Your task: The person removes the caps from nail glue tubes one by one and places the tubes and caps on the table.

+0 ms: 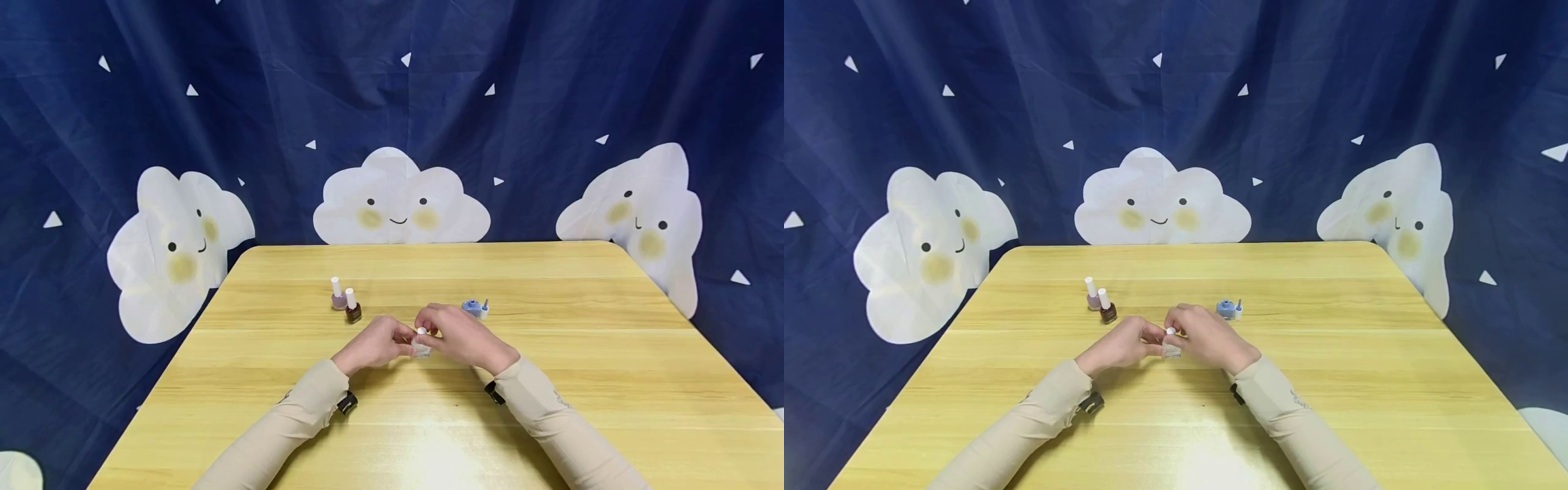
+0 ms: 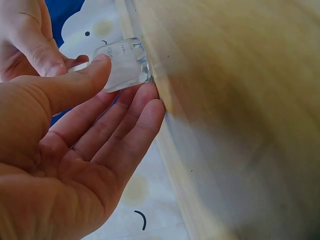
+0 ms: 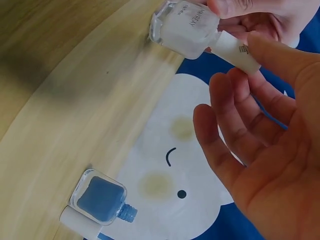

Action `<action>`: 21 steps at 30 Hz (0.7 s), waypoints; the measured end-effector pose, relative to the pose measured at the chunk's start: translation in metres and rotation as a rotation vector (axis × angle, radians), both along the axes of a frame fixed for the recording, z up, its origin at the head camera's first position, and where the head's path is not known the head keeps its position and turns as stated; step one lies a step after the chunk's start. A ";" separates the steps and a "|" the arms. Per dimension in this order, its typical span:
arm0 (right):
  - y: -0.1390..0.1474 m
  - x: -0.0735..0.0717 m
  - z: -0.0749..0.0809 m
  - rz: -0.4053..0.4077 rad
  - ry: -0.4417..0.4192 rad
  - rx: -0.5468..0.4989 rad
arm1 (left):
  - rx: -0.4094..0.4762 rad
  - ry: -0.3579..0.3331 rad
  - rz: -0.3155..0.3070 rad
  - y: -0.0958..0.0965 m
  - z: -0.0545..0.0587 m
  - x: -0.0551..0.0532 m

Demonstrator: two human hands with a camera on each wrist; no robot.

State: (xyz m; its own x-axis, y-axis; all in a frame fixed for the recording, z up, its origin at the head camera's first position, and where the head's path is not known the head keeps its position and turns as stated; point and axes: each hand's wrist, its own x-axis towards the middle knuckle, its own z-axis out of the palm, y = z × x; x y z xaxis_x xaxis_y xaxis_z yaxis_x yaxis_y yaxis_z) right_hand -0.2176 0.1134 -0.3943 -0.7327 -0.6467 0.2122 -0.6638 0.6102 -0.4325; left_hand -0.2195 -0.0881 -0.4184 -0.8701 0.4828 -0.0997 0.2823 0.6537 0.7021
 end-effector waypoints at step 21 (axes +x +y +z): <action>0.003 -0.002 0.002 0.059 -0.021 -0.006 | 0.004 0.004 0.004 0.000 -0.001 0.000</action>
State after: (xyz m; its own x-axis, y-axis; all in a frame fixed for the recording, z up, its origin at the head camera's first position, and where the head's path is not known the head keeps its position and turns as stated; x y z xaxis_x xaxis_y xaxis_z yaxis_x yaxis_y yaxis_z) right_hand -0.2196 0.1160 -0.3921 -0.6976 -0.6877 0.2011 -0.6893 0.5676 -0.4501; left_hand -0.2198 -0.0881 -0.4197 -0.8725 0.4795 -0.0937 0.2826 0.6518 0.7038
